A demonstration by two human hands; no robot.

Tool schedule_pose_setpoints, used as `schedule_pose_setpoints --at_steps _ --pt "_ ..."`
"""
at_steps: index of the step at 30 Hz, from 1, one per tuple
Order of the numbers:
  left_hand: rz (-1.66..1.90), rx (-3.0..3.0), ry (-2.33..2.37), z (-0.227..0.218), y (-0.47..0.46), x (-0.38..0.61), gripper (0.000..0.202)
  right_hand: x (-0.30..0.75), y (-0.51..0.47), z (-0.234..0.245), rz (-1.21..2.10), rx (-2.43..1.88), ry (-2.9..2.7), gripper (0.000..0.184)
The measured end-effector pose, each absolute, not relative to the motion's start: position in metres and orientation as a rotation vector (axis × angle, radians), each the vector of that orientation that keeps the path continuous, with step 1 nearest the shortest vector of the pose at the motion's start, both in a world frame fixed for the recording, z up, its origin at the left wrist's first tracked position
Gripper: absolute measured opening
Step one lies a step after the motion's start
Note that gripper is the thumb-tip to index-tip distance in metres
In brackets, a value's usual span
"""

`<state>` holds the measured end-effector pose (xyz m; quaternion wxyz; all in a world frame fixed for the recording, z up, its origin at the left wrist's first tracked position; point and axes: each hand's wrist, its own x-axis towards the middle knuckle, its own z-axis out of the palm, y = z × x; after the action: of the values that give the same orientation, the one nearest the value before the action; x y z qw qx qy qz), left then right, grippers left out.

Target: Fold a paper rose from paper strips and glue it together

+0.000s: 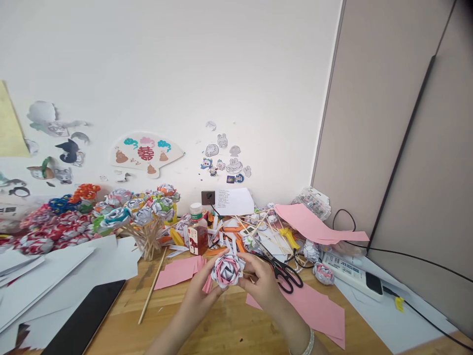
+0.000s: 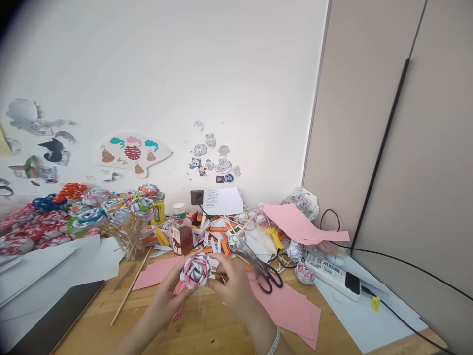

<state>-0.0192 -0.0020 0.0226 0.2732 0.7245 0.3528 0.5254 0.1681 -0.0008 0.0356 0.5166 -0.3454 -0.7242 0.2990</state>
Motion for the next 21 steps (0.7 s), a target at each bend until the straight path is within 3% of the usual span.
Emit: schedule_pose_setpoints --at_steps 14,21 --pt "1.400 2.043 1.109 0.039 -0.006 -0.017 0.043 0.170 0.001 0.043 0.728 -0.923 -1.854 0.046" --pt "1.305 2.029 1.180 0.037 -0.002 -0.017 0.054 0.170 0.002 0.044 0.615 -1.011 -1.920 0.043"
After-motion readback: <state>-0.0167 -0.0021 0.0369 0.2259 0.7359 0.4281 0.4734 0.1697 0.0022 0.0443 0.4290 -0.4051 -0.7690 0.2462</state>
